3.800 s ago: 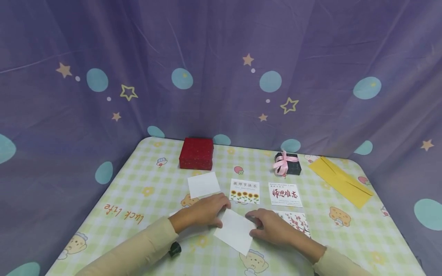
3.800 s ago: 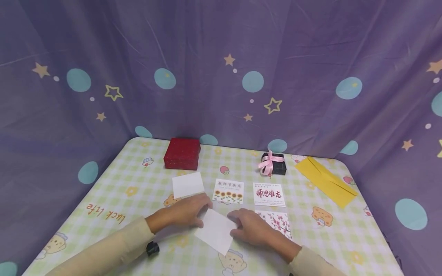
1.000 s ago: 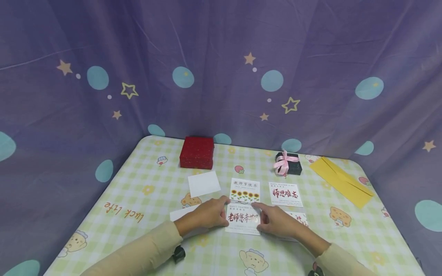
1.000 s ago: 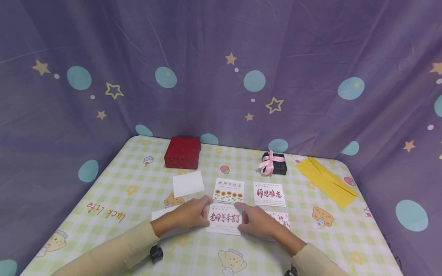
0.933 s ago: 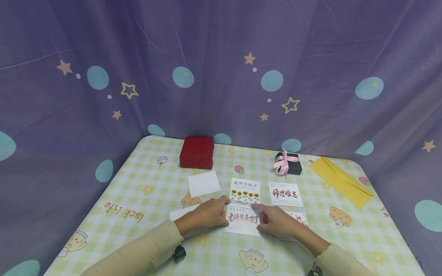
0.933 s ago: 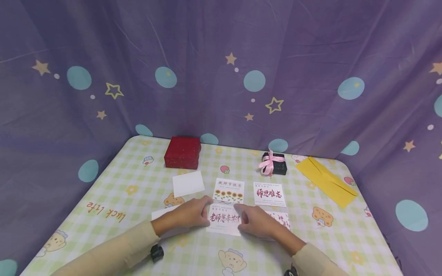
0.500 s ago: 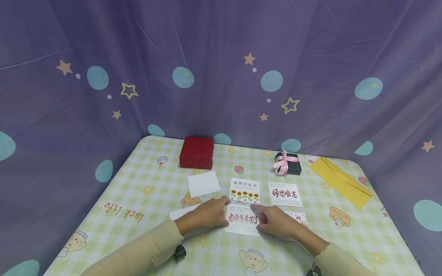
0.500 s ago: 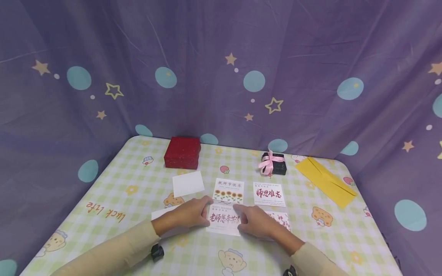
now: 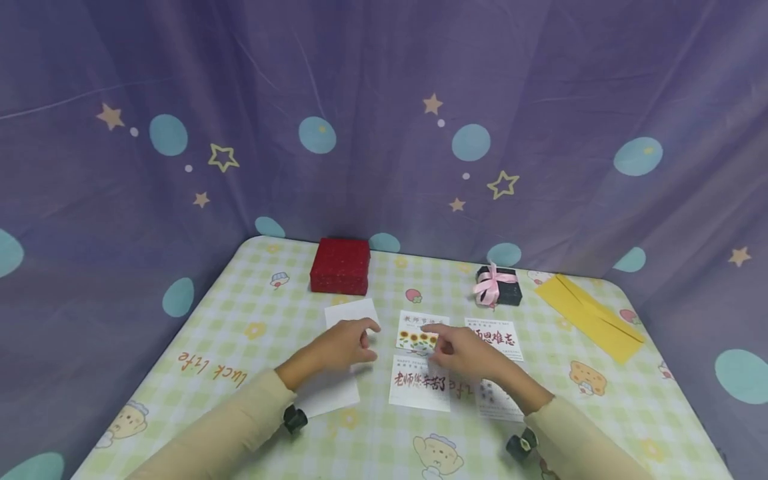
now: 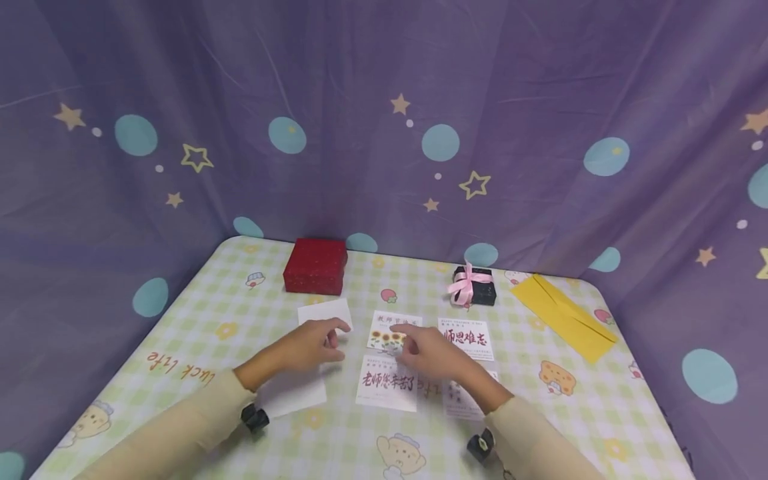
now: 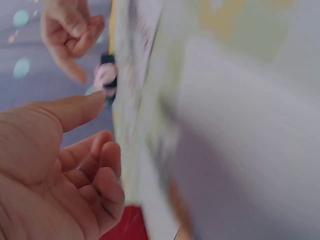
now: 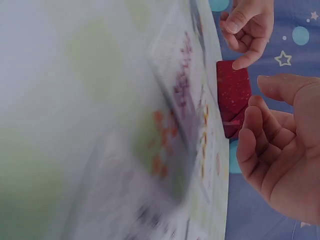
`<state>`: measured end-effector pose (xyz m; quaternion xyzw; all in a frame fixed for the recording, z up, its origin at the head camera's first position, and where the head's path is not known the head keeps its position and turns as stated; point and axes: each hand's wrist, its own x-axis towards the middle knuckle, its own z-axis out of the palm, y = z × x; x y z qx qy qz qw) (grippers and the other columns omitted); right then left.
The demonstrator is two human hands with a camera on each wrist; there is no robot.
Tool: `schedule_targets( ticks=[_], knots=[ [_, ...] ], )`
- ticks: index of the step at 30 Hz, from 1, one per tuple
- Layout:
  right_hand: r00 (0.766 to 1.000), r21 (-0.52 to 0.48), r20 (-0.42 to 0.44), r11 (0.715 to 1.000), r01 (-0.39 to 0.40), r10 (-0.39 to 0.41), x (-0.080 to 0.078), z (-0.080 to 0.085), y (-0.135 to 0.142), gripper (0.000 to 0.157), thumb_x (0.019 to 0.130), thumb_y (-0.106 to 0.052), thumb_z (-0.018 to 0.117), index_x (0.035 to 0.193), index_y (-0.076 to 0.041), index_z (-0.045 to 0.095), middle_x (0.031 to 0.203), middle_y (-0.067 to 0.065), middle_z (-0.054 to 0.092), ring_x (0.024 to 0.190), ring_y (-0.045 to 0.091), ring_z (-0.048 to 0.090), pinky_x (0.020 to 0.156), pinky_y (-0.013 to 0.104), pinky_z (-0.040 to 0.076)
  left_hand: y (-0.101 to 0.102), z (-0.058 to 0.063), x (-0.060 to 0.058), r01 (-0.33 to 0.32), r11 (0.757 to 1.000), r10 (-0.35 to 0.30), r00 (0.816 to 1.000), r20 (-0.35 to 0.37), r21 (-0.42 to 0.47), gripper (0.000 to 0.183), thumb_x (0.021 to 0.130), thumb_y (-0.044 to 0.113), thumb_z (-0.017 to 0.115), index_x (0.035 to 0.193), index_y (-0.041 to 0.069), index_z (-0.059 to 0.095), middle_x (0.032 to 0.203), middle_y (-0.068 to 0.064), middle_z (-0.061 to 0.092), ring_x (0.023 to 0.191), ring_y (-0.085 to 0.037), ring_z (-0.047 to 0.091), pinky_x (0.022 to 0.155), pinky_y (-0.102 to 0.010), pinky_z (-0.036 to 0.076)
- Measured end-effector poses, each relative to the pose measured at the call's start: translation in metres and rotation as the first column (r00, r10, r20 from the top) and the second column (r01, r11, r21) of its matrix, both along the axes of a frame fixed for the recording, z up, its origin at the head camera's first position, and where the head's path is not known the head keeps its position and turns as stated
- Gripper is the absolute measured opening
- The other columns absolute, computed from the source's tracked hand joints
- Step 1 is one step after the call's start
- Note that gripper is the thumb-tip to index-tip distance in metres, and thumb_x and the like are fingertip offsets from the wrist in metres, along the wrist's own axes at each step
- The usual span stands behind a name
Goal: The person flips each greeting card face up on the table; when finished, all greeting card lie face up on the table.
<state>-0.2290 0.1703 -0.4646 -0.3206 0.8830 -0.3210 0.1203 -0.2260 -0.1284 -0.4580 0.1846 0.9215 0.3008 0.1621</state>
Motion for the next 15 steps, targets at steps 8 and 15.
schedule_targets(
  ticks=[8, 15],
  knots=[
    [0.999, -0.01, -0.039, 0.999, -0.038, 0.037, -0.044, 0.002, -0.047, 0.05, 0.094, -0.016, 0.071, 0.141, -0.004, 0.058, 0.087, -0.008, 0.068, 0.073, -0.001, 0.059, 0.075, 0.023, 0.052, -0.057, 0.013, -0.028, -0.045, 0.999, 0.045, 0.999, 0.008, -0.03, 0.068, 0.086, 0.022, 0.08, 0.144, 0.002, 0.05, 0.114, -0.017, 0.061, 0.093, -0.021, 0.055, 0.086, -0.038, 0.047],
    [1.0, -0.026, -0.013, 0.999, -0.019, 0.019, -0.076, -0.003, -0.081, 0.047, 0.093, -0.012, 0.066, 0.139, -0.003, 0.06, 0.09, -0.002, 0.071, 0.073, 0.005, 0.06, 0.081, 0.03, 0.053, -0.086, -0.009, -0.041, -0.047, 0.998, 0.046, 0.999, -0.018, -0.046, 0.081, 0.083, 0.027, 0.082, 0.147, -0.005, 0.044, 0.115, -0.017, 0.057, 0.103, -0.025, 0.051, 0.095, -0.042, 0.046]
  ],
)
